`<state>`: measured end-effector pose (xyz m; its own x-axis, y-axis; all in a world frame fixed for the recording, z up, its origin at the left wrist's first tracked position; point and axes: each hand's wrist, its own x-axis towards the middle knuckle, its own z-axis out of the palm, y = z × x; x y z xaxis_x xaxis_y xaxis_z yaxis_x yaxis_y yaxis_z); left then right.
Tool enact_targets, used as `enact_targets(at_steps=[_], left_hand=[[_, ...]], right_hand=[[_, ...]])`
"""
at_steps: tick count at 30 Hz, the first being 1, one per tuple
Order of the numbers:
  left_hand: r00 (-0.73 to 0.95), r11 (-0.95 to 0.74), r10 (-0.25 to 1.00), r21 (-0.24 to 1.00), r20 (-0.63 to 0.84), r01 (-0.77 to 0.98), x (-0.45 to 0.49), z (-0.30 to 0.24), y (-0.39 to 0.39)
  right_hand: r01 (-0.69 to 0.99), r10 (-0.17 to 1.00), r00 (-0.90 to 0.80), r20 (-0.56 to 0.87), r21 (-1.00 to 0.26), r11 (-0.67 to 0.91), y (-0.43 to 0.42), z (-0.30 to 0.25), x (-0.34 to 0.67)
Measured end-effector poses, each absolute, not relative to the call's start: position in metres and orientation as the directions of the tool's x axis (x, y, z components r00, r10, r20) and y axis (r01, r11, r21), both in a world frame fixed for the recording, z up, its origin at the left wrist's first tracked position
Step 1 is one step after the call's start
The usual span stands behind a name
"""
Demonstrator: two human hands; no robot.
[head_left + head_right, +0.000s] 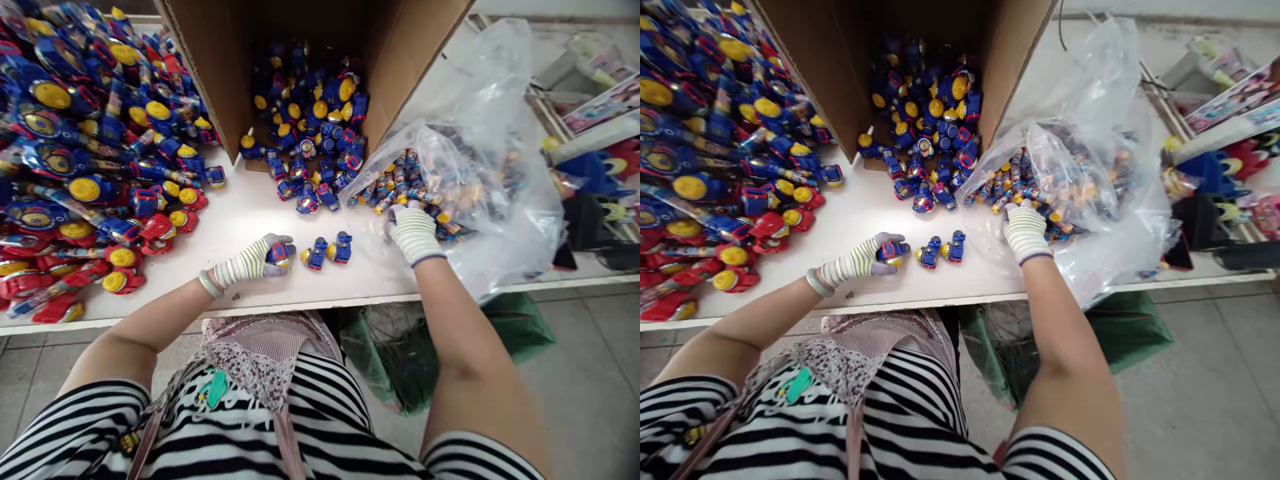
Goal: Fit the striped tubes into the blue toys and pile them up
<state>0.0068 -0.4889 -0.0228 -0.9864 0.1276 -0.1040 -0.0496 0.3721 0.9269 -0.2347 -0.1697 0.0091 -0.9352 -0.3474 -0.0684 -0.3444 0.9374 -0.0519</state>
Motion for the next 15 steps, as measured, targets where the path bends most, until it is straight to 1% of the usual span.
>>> enact_targets(at_steps=[1,2,3,4,5,6,7,9,11,13,15], left_hand=[[-0.99,0.163,0.094,0.983,-0.102,-0.086,0.008,-0.02,-0.492],[-0.992,-0.038,0.061,0.993,-0.109,-0.111,0.009,-0.017,-0.494],[-0.992,-0.207,0.042,0.97,-0.12,-0.126,0.009,-0.013,-0.495],[-0.991,-0.334,0.036,0.933,-0.127,-0.132,0.008,-0.009,-0.495],[-0.992,-0.421,0.034,0.898,-0.125,-0.127,0.007,-0.004,-0.493],[-0.992,-0.476,0.034,0.871,-0.118,-0.12,0.006,-0.001,-0.491],[-0.994,-0.508,0.026,0.855,-0.108,-0.106,0.004,0.003,-0.488],[-0.996,-0.52,-0.025,0.852,-0.084,-0.059,0.001,0.008,-0.482],[-0.995,-0.473,-0.083,0.881,-0.057,-0.011,0.0,0.012,-0.478],[-0.995,-0.365,-0.102,0.931,-0.024,0.015,0.001,0.016,-0.477],[-0.994,-0.238,-0.107,0.971,-0.003,0.023,0.003,0.018,-0.479]], right_hand=[[-0.297,-0.307,-0.952,-0.022,-0.191,0.936,-0.171,0.013,-0.222],[-0.267,-0.287,-0.958,0.003,-0.375,0.888,-0.173,0.016,-0.206],[-0.249,-0.297,-0.955,0.011,-0.573,0.781,-0.177,0.02,-0.187],[-0.234,-0.349,-0.937,-0.002,-0.738,0.633,-0.184,0.023,-0.165],[-0.22,-0.444,-0.896,-0.018,-0.851,0.478,-0.192,0.024,-0.143],[-0.21,-0.512,-0.859,-0.004,-0.91,0.358,-0.202,0.025,-0.122],[-0.215,-0.563,-0.827,0.019,-0.934,0.284,-0.212,0.025,-0.104],[-0.291,-0.618,-0.781,0.09,-0.928,0.232,-0.232,0.023,-0.078],[-0.403,-0.655,-0.741,0.145,-0.877,0.262,-0.247,0.018,-0.066],[-0.497,-0.684,-0.711,0.16,-0.803,0.328,-0.257,0.012,-0.065],[-0.558,-0.689,-0.708,0.156,-0.722,0.41,-0.261,0.009,-0.066]])
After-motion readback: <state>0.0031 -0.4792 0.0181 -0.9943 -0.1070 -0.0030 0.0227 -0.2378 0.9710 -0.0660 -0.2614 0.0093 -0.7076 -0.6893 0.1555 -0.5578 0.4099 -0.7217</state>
